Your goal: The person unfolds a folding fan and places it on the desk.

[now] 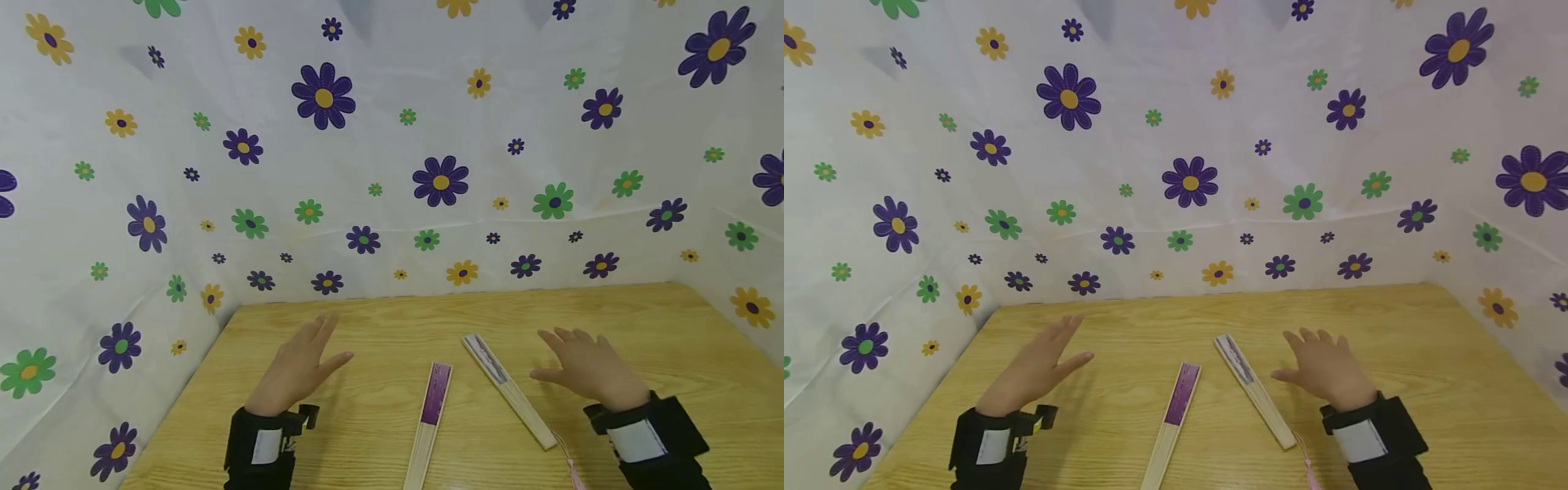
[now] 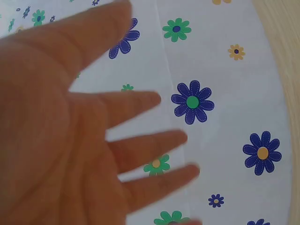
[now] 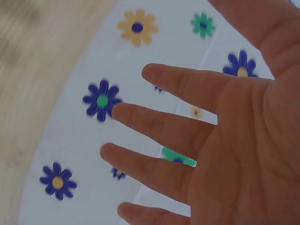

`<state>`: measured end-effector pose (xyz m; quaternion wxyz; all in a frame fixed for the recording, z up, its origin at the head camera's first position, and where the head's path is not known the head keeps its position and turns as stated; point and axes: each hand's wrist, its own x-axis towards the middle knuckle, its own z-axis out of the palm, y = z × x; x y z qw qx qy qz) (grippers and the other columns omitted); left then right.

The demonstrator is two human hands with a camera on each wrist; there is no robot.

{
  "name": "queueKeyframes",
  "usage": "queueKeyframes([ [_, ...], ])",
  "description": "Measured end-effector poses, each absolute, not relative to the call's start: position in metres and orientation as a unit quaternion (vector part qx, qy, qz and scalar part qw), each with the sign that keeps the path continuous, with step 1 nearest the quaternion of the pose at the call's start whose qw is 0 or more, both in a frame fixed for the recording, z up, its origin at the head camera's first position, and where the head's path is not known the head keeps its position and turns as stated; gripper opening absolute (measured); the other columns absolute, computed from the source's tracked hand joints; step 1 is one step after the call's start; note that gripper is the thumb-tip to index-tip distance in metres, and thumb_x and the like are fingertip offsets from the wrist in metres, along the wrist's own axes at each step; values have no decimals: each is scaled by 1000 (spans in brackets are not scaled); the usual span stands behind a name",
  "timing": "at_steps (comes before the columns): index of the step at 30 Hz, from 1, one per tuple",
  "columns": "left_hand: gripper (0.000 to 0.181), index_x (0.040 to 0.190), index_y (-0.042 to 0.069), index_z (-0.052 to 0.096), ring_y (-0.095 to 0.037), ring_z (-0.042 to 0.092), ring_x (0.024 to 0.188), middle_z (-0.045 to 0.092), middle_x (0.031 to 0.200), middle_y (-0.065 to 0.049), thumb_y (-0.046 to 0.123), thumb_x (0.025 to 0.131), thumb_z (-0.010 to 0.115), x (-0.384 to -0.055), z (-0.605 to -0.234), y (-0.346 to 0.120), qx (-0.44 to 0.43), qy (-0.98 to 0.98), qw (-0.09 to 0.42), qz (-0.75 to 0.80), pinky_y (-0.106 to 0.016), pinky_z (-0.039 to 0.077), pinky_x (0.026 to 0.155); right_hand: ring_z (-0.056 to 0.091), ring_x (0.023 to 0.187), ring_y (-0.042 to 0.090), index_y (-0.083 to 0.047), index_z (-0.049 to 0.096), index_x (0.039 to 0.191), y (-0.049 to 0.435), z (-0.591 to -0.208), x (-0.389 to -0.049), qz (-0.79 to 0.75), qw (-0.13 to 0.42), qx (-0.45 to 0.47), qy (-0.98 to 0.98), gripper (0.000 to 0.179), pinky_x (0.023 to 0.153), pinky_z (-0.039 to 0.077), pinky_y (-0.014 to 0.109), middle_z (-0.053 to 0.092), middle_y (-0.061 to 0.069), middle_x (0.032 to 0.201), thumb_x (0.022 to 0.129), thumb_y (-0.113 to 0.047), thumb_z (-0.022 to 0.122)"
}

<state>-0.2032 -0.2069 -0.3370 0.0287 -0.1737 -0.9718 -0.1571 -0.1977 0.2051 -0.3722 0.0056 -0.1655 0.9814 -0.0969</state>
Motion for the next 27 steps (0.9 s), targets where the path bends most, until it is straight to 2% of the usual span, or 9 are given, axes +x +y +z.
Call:
queueKeyframes([
  [3, 65, 147, -2, 35, -45, 43, 126, 46, 142, -31, 31, 97, 58, -204, -336, -205, -210, -963, 61, -158, -64, 41, 100, 60, 103, 46, 8, 59, 125, 188, -375, -196, -90, 6, -183, 979, 64, 86, 51, 63, 64, 32, 116, 85, -42, 69],
  [6, 59, 144, -1, 43, -41, 50, 122, 54, 137, -26, 30, 97, 60, -203, -334, -203, -224, -959, 69, -160, -59, 45, 99, 67, 77, 31, 6, 67, 106, 175, -379, -194, -92, 30, -184, 978, 51, 66, 60, 45, 72, 19, 91, 84, -40, 72],
  [7, 57, 142, -1, 45, -40, 51, 121, 55, 136, -25, 30, 97, 60, -202, -334, -202, -226, -959, 70, -158, -59, 46, 99, 65, 69, 26, 4, 68, 99, 172, -380, -194, -93, 43, -179, 978, 47, 60, 58, 40, 70, 14, 82, 83, -39, 72],
  [9, 54, 139, -2, 50, -39, 52, 120, 57, 135, -23, 30, 96, 60, -200, -332, -200, -229, -958, 74, -154, -57, 47, 99, 55, 56, 17, 0, 67, 82, 168, -383, -193, -94, 75, -161, 980, 39, 48, 48, 30, 61, 4, 66, 84, -38, 72],
  [11, 52, 136, -2, 53, -37, 54, 118, 59, 133, -22, 29, 96, 61, -199, -331, -198, -233, -958, 79, -150, -56, 48, 97, 47, 52, 14, -3, 64, 73, 166, -386, -192, -95, 103, -142, 980, 38, 46, 37, 26, 50, 1, 59, 85, -38, 72],
  [14, 50, 134, -2, 56, -36, 57, 116, 62, 130, -22, 28, 94, 63, -196, -330, -196, -236, -957, 84, -144, -55, 50, 95, 46, 52, 14, -4, 64, 72, 165, -390, -192, -91, 124, -120, 981, 42, 46, 30, 25, 48, 1, 58, 86, -42, 69],
  [19, 49, 132, -2, 57, -36, 58, 114, 64, 128, -21, 27, 94, 64, -195, -328, -194, -235, -959, 77, -140, -54, 51, 94, 47, 53, 14, -2, 67, 77, 163, -399, -195, -90, 152, -108, 978, 48, 46, 28, 24, 47, 1, 58, 86, -49, 65],
  [27, 47, 130, -1, 59, -35, 60, 111, 66, 125, -20, 28, 93, 65, -193, -326, -191, -233, -961, 73, -130, -53, 52, 92, 35, 43, 8, -10, 51, 54, 163, -410, -198, -126, 156, -129, 971, 44, 41, 21, 20, 38, -4, 50, 84, -35, 72],
])
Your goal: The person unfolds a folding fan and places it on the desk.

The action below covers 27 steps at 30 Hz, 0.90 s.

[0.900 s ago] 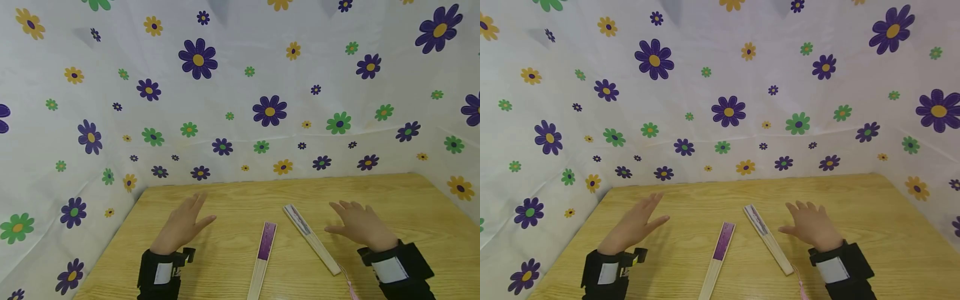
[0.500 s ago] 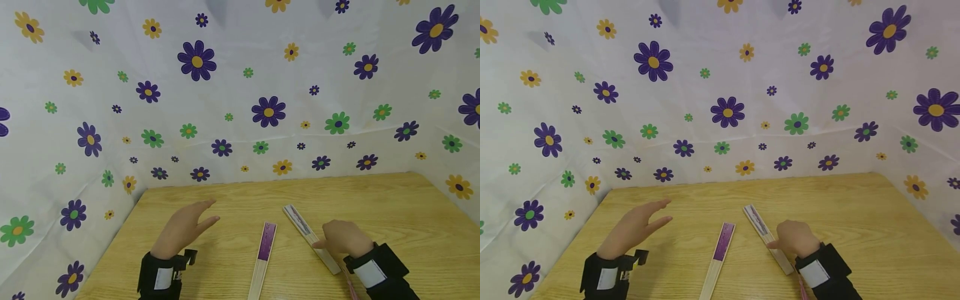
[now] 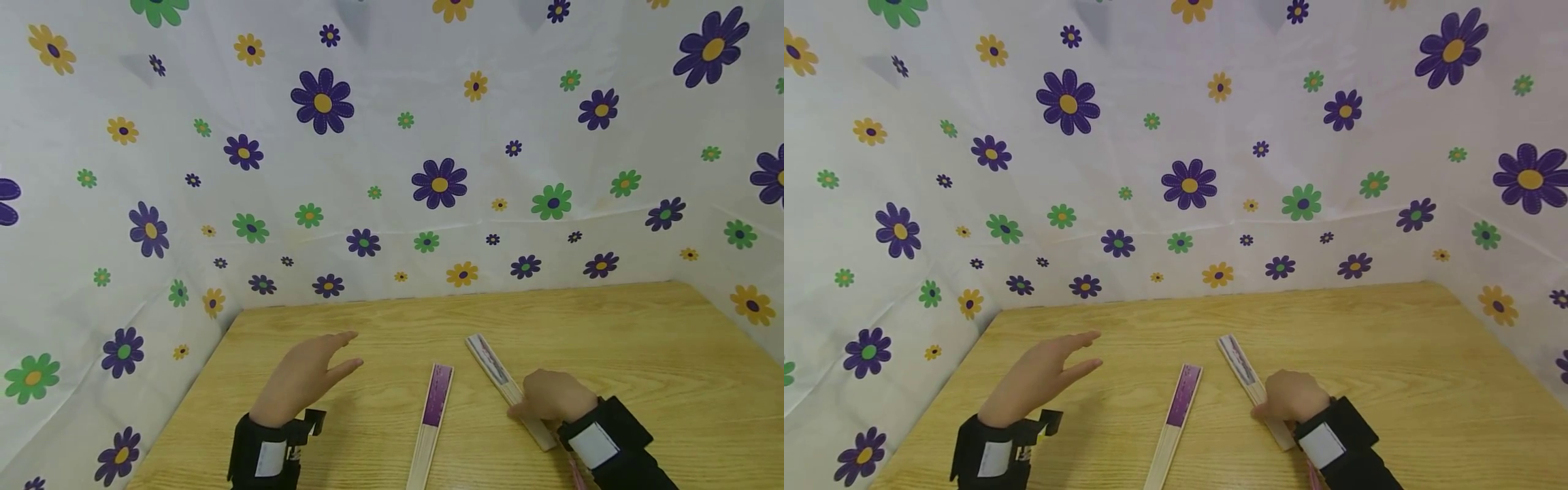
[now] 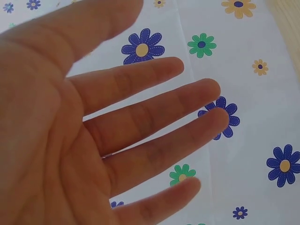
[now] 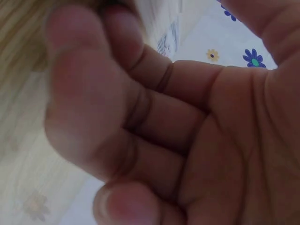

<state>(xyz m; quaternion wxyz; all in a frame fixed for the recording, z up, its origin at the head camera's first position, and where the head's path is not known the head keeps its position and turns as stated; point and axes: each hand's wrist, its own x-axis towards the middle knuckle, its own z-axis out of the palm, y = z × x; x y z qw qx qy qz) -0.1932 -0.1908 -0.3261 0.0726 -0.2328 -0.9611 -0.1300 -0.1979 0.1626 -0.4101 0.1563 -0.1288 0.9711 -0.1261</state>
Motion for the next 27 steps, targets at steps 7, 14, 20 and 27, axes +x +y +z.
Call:
queueKeyframes([
  [7, 45, 127, -2, 61, -34, 64, 104, 69, 120, -20, 25, 92, 66, -190, -323, -192, -240, -959, 88, -125, -53, 55, 88, 36, 43, 8, -12, 48, 51, 161, -415, -199, -126, 130, -159, 970, 44, 40, 23, 20, 40, -4, 51, 85, -27, 72],
  [14, 46, 130, 1, 60, -34, 61, 109, 69, 121, -18, 27, 92, 65, -187, -320, -191, -222, -965, 78, -120, -67, 37, 100, 39, 45, 10, -9, 50, 53, 156, -413, -201, -135, 77, -148, 977, 35, 39, 27, 21, 43, -3, 52, 78, -18, 73],
  [20, 44, 124, 3, 65, -33, 62, 108, 72, 116, -15, 28, 89, 69, -186, -323, -183, -214, -962, 123, -114, -74, 28, 101, 45, 48, 11, -7, 56, 63, 160, -395, -202, -185, 14, -152, 971, 26, 41, 36, 23, 49, 0, 55, 82, -15, 70],
  [27, 37, 117, 2, 69, -31, 62, 107, 73, 113, -16, 25, 88, 71, -185, -338, -143, -287, -928, 123, -201, -70, 34, 100, 37, 43, 6, -10, 51, 65, 148, -362, -187, -218, -122, -198, 948, 25, 39, 25, 20, 43, -4, 52, 81, -19, 68],
])
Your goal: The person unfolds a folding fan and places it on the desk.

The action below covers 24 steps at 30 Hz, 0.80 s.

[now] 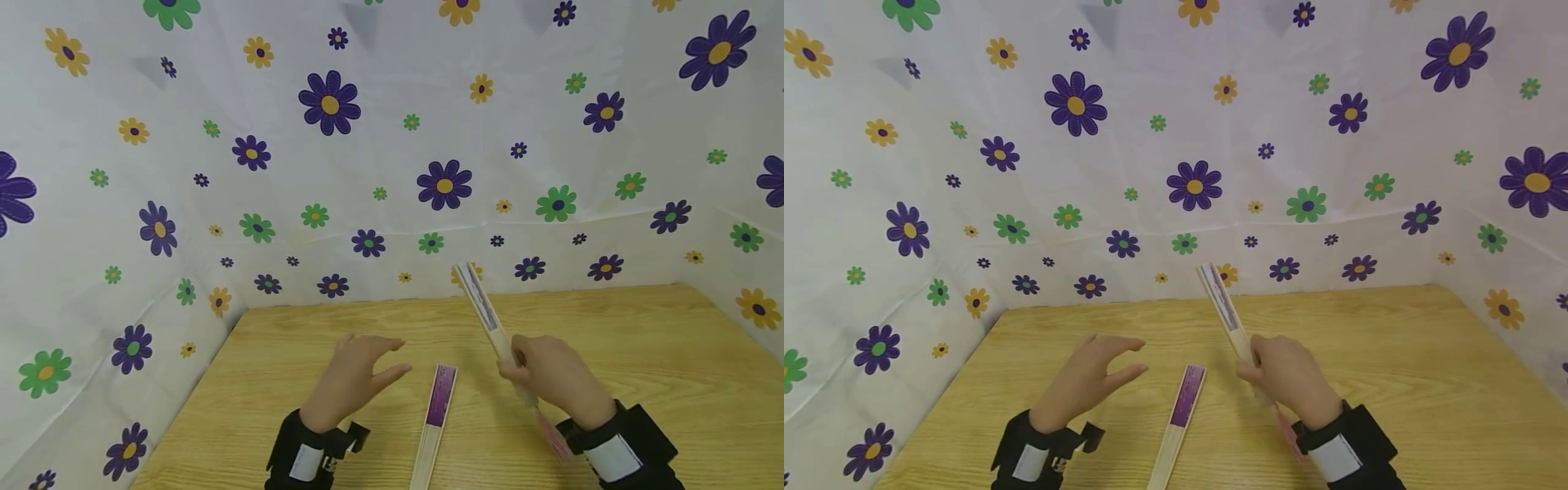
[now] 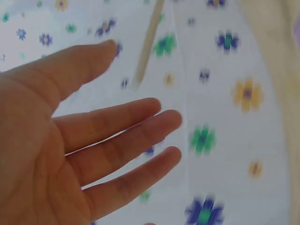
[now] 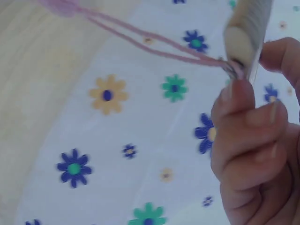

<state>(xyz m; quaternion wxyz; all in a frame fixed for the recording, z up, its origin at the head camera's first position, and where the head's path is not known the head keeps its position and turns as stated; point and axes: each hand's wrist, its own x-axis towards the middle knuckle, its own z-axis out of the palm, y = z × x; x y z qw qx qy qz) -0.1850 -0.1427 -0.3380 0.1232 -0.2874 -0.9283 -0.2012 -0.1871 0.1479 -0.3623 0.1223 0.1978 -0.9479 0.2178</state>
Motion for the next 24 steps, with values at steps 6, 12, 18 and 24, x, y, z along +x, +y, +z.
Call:
queueKeyframes([
  [6, 40, 127, -1, 62, -28, 60, 113, 69, 120, -18, 22, 94, 64, -179, -343, -101, -324, -876, 34, -356, -53, 52, 94, 34, 40, 4, -10, 52, 65, 122, -341, -170, 242, 159, 213, -933, 24, 37, 24, 19, 41, -5, 49, 79, -20, 69],
  [12, 27, 105, -2, 73, -30, 66, 100, 75, 101, -18, 21, 95, 63, -185, -334, -76, -251, -856, 108, -438, -54, 56, 85, 35, 41, 4, -9, 55, 65, 95, -329, -166, 265, 187, 220, -920, 23, 37, 26, 20, 42, -5, 49, 79, -20, 69],
  [18, 24, 103, -6, 73, -34, 64, 100, 74, 102, -22, 13, 97, 60, -195, -330, -76, -217, -830, 101, -505, -61, 51, 90, 41, 43, 6, -6, 58, 68, 84, -328, -170, 307, 204, 213, -905, 25, 39, 31, 21, 53, -1, 51, 82, -20, 74],
  [24, 25, 112, -9, 69, -32, 64, 100, 72, 107, -25, 8, 99, 55, -199, -336, -75, -240, -803, 24, -545, -58, 51, 92, 66, 65, 19, 1, 64, 85, 95, -331, -182, 439, 103, 204, -869, 16, 49, 47, 28, 73, 14, 75, 88, -14, 71],
])
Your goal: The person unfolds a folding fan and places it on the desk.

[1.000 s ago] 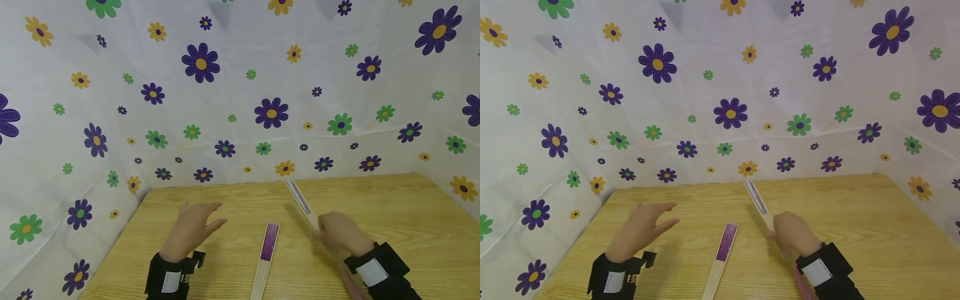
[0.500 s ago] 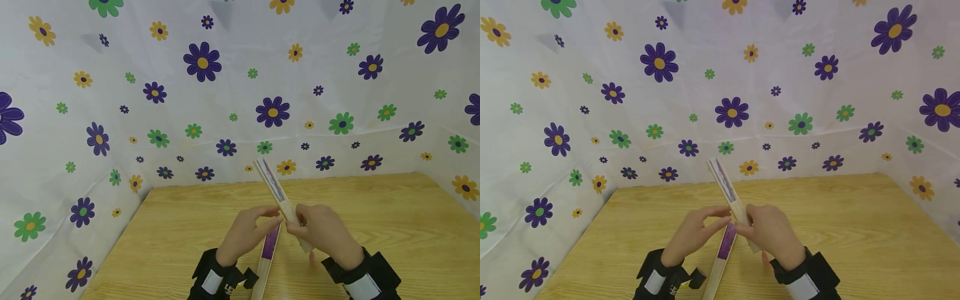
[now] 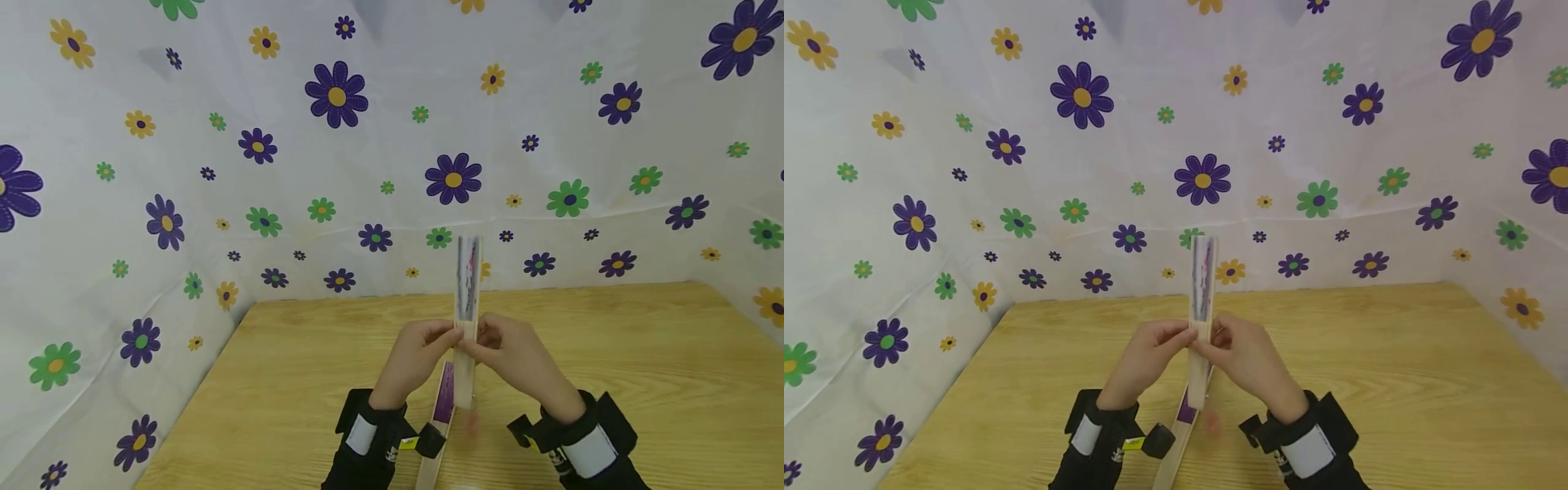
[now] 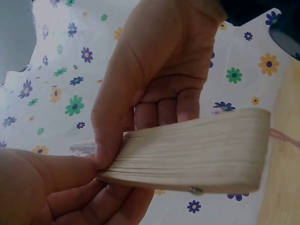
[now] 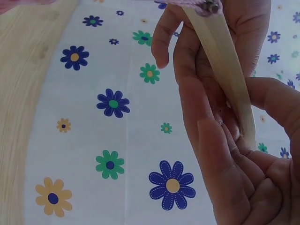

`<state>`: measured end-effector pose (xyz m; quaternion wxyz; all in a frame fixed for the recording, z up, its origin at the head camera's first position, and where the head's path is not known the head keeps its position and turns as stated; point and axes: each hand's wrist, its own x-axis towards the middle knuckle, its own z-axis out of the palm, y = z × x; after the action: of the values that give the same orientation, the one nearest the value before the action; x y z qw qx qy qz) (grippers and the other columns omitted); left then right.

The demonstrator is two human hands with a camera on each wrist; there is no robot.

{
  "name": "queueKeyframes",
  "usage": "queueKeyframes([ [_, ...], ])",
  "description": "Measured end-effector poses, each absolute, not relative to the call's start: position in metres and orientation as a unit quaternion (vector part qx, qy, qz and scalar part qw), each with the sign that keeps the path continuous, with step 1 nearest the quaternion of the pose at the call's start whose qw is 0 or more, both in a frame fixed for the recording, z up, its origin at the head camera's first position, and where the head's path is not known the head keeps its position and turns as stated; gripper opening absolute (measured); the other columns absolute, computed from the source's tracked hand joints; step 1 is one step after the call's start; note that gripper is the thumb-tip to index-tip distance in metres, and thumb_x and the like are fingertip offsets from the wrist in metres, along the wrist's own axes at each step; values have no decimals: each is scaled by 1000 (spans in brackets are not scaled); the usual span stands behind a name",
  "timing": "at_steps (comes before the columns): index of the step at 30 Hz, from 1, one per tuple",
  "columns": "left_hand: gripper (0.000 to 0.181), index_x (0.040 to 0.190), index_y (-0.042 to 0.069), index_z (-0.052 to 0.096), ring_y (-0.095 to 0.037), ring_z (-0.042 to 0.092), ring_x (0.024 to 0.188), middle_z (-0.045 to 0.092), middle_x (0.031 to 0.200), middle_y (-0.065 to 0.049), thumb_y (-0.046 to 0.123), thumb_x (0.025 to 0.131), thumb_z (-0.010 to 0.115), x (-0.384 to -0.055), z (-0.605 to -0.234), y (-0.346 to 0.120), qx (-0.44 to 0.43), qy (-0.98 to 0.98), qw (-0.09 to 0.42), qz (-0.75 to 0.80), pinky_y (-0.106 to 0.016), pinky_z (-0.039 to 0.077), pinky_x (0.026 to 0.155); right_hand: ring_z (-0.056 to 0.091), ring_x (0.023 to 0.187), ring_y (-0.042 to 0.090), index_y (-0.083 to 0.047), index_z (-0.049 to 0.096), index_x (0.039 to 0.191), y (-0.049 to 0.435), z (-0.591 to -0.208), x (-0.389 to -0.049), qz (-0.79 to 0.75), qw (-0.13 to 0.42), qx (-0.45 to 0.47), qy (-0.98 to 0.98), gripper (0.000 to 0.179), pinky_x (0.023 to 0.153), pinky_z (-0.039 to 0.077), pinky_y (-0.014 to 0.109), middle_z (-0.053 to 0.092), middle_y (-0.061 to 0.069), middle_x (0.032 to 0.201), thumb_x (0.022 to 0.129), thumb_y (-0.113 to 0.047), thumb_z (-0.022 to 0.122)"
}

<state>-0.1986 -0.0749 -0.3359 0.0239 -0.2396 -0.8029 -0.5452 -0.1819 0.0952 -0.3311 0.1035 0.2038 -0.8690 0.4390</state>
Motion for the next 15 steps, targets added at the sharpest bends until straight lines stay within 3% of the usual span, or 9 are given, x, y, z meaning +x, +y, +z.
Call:
queueKeyframes([
  [2, 26, 113, -8, 69, -30, 65, 100, 72, 108, -25, 8, 99, 55, -199, -338, -71, -248, -807, 26, -535, -56, 52, 91, 67, 66, 21, 3, 64, 89, 99, -331, -184, 446, 91, 205, -866, 17, 50, 47, 29, 74, 17, 78, 88, -12, 70],
  [5, 25, 112, -7, 70, -23, 63, 84, 72, 101, -23, 8, 99, 55, -197, -339, -68, -250, -819, 39, -515, -40, 55, 77, 67, 65, 22, 5, 63, 95, 102, -330, -184, 448, 81, 210, -865, 18, 49, 46, 30, 74, 19, 79, 89, -11, 69],
  [9, 24, 109, -5, 72, -13, 42, 59, 68, 83, -17, 7, 99, 54, -196, -338, -68, -251, -838, 45, -483, -24, 33, 55, 68, 67, 24, 5, 64, 96, 102, -329, -185, 445, 83, 210, -866, 17, 50, 49, 32, 74, 20, 80, 89, -10, 69],
  [12, 24, 106, -5, 73, -6, 31, 48, 62, 73, -13, 6, 100, 53, -195, -339, -69, -265, -845, 45, -462, -20, 27, 48, 68, 71, 25, 5, 65, 95, 101, -330, -185, 436, 88, 201, -873, 17, 53, 53, 33, 74, 20, 83, 88, -10, 69],
  [15, 23, 97, -5, 73, -4, 24, 43, 46, 62, -5, 4, 100, 52, -194, -340, -69, -280, -853, 41, -439, -19, 22, 44, 66, 70, 24, 5, 65, 96, 100, -332, -185, 432, 86, 199, -875, 16, 54, 53, 33, 73, 19, 83, 86, -7, 70],
])
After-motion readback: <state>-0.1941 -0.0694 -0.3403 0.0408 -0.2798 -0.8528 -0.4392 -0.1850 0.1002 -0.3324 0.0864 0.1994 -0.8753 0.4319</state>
